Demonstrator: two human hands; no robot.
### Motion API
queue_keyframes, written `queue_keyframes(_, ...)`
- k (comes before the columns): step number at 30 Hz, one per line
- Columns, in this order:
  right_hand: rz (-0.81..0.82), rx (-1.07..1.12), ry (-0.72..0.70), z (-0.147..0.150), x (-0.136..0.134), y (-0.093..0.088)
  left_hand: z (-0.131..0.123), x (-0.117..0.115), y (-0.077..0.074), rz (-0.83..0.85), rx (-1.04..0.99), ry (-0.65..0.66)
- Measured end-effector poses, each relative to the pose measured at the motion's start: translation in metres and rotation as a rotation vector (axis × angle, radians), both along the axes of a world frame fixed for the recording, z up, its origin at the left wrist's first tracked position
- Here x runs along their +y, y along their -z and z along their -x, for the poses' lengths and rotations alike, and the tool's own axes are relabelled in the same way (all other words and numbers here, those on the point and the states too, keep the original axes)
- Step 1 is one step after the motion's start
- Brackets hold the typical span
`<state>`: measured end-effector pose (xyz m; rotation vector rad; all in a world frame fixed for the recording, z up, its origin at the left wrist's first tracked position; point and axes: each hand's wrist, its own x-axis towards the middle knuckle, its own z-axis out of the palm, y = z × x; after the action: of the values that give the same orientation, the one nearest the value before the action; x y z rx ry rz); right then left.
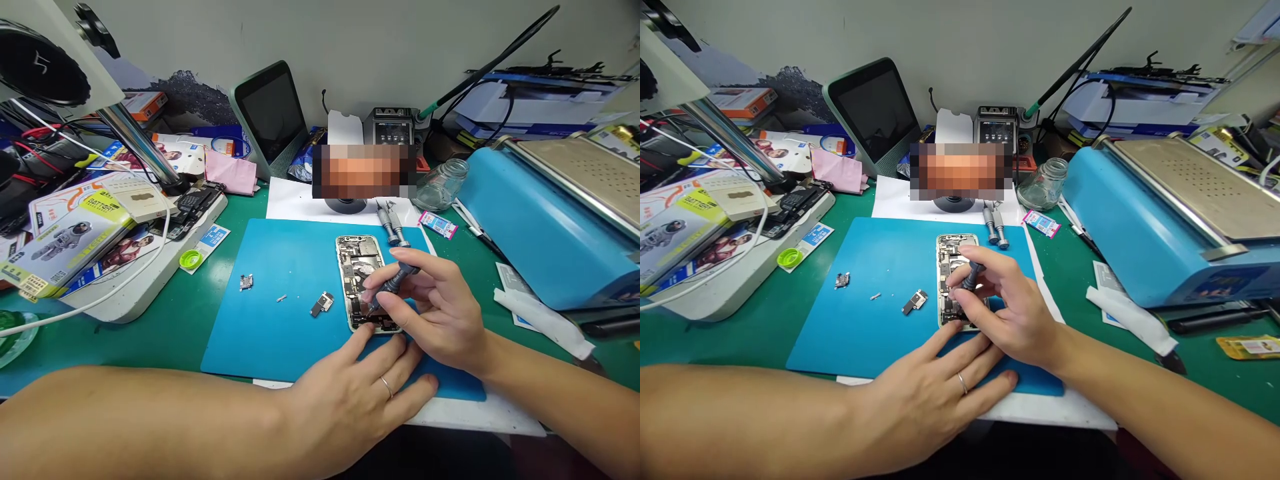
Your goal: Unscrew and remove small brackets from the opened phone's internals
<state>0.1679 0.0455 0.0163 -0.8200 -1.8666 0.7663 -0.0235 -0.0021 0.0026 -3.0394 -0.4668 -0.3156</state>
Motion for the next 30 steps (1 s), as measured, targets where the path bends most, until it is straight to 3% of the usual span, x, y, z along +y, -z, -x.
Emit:
queue_keyframes(18,-0.017,0.011,0.011,-0.001,0.0,-0.003,-0.001,-0.001,0.003,-0.033,-0.023,-0.017)
queue_keyframes(30,-0.136,0.038,0.04,-0.004,0.003,-0.002,-0.003,0.008,-0.003,-0.088,-0.059,0.053)
